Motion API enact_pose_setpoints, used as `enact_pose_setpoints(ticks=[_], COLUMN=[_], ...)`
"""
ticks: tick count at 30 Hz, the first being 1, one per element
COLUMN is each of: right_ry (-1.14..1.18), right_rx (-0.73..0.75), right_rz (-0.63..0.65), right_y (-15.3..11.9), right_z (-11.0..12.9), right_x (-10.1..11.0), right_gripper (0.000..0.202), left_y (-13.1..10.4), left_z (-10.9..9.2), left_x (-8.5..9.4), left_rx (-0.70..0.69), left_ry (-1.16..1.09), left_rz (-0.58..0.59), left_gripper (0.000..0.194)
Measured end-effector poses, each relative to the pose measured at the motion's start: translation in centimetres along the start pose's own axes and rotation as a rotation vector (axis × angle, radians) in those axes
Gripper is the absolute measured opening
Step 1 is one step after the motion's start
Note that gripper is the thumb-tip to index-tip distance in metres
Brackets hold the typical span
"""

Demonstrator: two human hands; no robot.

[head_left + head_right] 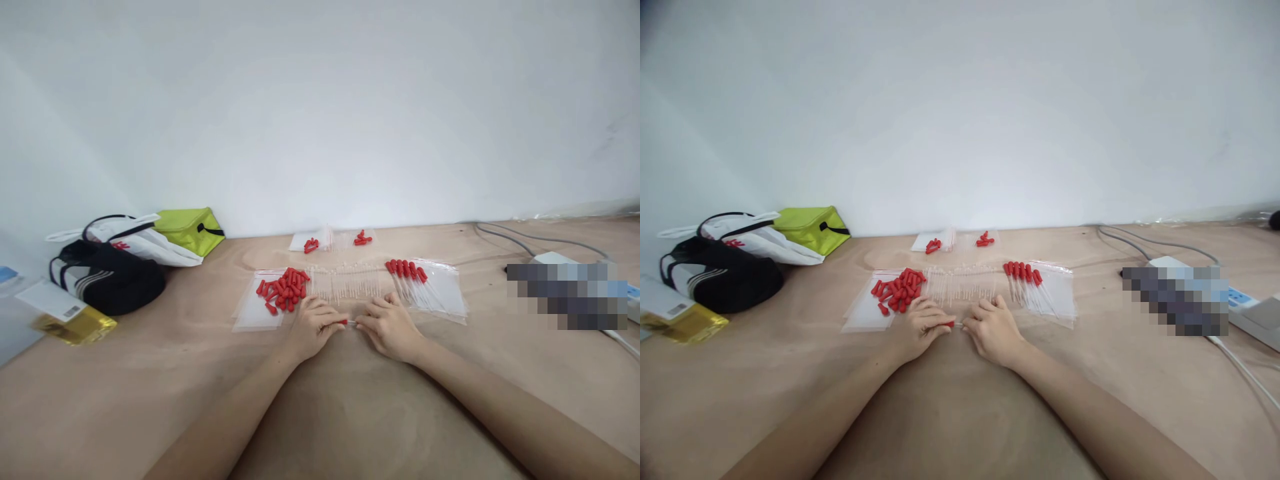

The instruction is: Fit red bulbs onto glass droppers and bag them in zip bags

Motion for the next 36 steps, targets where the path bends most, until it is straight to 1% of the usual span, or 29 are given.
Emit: enact_pose_setpoints(ticks=[1,3,4,5,7,8,10,14,20,22,25,28,31,34,36], right_ry=[-0.01,-0.035,-0.05,-0.064,-0.088,-0.096,-0.109,-0.145,-0.206,-0.207,-0.192,-0.173,-0.165,-0.172,-0.185], right_rx=[-0.045,-0.215,-0.332,-0.461,-0.675,-0.75,-0.838,-0.903,-0.909,-0.907,-0.905,-0.899,-0.912,-0.946,-0.955], right_rz=[-0.027,-0.109,-0.155,-0.195,-0.229,-0.224,-0.182,-0.062,0.081,0.101,0.084,0.061,0.115,0.192,0.22], right_y=[-0.1,-0.4,-0.8,-1.2,-2.0,-2.2,-2.2,-1.1,0.2,0.2,0.2,0.6,1.0,1.2,1.5], right_z=[-0.8,-3.5,-5.1,-6.8,-9.6,-10.5,-11.5,-11.4,-11.3,-11.4,-11.5,-11.2,-11.1,-11.2,-11.2], right_x=[0.2,0.8,1.1,1.4,1.6,1.5,1.1,0.0,-1.2,-1.4,-1.4,-1.4,-1.8,-2.1,-2.1], right_gripper=[0.022,0.023,0.023,0.024,0.025,0.025,0.024,0.023,0.024,0.024,0.027,0.03,0.031,0.033,0.032], left_y=[-0.1,-0.3,-0.4,-0.4,-0.4,-0.3,-0.2,0.0,0.0,0.0,-0.1,-0.2,-0.4,-0.7,-0.8], left_z=[0.4,1.2,1.4,1.5,1.2,1.0,0.7,0.4,0.3,0.4,0.6,1.0,1.8,3.1,4.2], left_x=[0.2,0.5,0.6,0.5,0.3,0.1,0.0,0.0,0.1,0.1,0.1,0.3,0.9,2.4,3.7], left_rx=[0.047,0.146,0.179,0.191,0.16,0.137,0.104,0.095,0.095,0.093,0.108,0.172,0.266,0.382,0.465], left_ry=[0.002,0.009,0.012,0.013,0.011,0.01,0.006,0.008,0.017,0.019,0.038,0.091,0.181,0.324,0.431], left_rz=[-0.018,-0.046,-0.045,-0.033,-0.005,0.003,0.007,0.014,0.019,0.015,-0.011,-0.064,-0.139,-0.223,-0.25], left_gripper=[0.029,0.05,0.051,0.047,0.031,0.024,0.018,0.013,0.011,0.011,0.011,0.01,0.011,0.013,0.012])
Point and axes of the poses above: each hand's wrist, its own y-axis towards the middle knuckle, its own x-axis out of the back of the hand, z = x × y, the point moved 7 cm from there along y, towards the middle knuckle
